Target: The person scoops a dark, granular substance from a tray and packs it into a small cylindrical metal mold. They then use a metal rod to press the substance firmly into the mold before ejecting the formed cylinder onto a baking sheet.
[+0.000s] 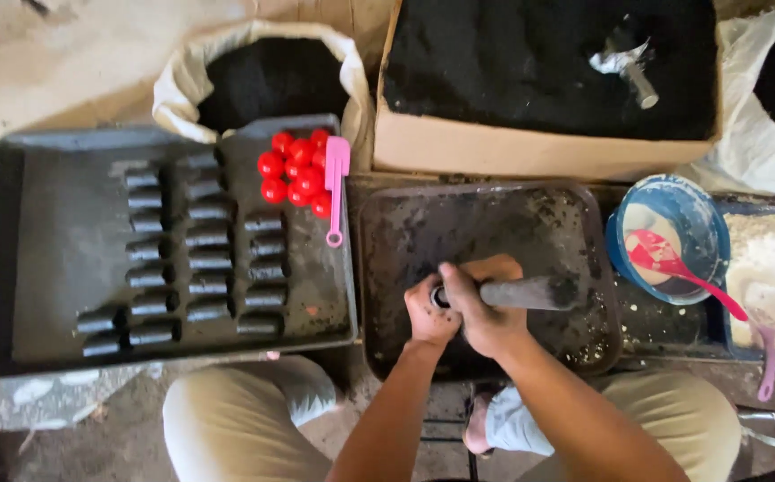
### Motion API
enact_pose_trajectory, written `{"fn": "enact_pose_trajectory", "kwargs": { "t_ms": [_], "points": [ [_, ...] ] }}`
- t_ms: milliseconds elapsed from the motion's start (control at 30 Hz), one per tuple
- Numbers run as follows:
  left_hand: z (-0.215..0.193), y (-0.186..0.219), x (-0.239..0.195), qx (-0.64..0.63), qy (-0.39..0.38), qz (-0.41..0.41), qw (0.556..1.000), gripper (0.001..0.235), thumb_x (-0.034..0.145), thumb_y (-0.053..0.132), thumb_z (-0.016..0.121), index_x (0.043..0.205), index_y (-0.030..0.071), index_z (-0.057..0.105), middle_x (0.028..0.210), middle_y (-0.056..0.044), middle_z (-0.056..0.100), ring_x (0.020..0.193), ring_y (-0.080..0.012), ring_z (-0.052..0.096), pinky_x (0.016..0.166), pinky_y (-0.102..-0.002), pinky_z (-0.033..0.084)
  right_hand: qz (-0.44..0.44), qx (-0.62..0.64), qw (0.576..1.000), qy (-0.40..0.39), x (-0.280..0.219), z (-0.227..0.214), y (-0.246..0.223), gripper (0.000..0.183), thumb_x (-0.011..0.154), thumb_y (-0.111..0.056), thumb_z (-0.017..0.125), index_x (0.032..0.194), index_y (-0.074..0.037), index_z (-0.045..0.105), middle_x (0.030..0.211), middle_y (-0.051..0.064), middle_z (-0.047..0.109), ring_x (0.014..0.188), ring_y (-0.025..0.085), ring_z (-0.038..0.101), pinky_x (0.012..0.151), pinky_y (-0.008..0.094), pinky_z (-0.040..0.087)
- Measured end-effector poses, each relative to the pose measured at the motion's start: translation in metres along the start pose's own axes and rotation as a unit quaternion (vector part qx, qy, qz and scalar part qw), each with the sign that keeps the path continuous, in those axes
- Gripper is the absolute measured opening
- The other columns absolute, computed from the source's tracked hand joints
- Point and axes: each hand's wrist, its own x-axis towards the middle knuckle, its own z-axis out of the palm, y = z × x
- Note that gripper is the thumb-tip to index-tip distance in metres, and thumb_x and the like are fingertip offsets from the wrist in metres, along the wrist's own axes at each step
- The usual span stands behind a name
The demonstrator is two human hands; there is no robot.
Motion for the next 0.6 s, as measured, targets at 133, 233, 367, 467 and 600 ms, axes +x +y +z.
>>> {"fn": "enact_pose_trajectory", "kwargs": {
  "t_ms": [133,233,367,467,600],
  "points": [
    [-0.003,0.018,0.002,-0.012,0.013,-0.007,1.0,0.023,0.071,0.031,0.071,0.067,0.013,0.058,0.049,-0.009,0.054,0.047,-0.0318,0.057,0.054,-0.032,0.052,-0.045,-0.019,0.999,-0.018,0.0,0.005,-0.017,0.067,0.102,-0.013,0.062,0.042,-0.017,0.031,0.039,-0.003,0.027,0.035,0.008,0.02,0.038,0.02,0.025],
    [-0.009,0.042,0.01,-0.035,0.008,-0.002,0.999,0.016,0.074,0.028,0.069,0.07,0.014,0.062,0.052,-0.008,0.058,0.051,-0.0329,0.062,0.057,-0.035,0.054,-0.049,0.007,0.998,-0.036,0.003,0.007,-0.03,0.064,0.102,-0.011,0.059,0.042,-0.016,0.035,0.037,-0.003,0.028,0.034,0.007,0.021,0.035,0.019,0.027],
    [-0.01,0.056,0.017,0.001,0.014,-0.005,1.0,0.015,0.076,0.026,0.072,0.069,0.015,0.064,0.052,-0.006,0.06,0.051,-0.0299,0.065,0.055,-0.034,0.055,-0.06,0.047,0.996,-0.036,0.006,0.006,-0.042,0.06,0.102,-0.007,0.057,0.047,-0.015,0.034,0.043,-0.002,0.026,0.037,0.008,0.021,0.037,0.018,0.03],
    [-0.011,0.068,0.02,0.01,0.023,-0.016,1.0,0.016,0.079,0.02,0.073,0.067,0.014,0.064,0.052,-0.004,0.062,0.05,-0.0277,0.066,0.054,-0.031,0.055,-0.057,0.089,0.994,-0.029,0.002,0.002,-0.024,0.059,0.102,-0.004,0.056,0.049,-0.015,0.033,0.044,-0.001,0.026,0.037,0.009,0.022,0.038,0.018,0.032],
    [0.0,0.038,0.008,-0.004,0.03,0.022,0.999,0.014,0.075,0.024,0.074,0.071,0.014,0.065,0.054,-0.006,0.062,0.052,-0.0303,0.066,0.055,-0.033,0.055,-0.055,0.144,0.988,-0.019,-0.011,-0.002,0.022,0.06,0.103,-0.003,0.056,0.047,-0.014,0.035,0.043,0.001,0.026,0.036,0.009,0.023,0.037,0.019,0.032]
  ]
}}
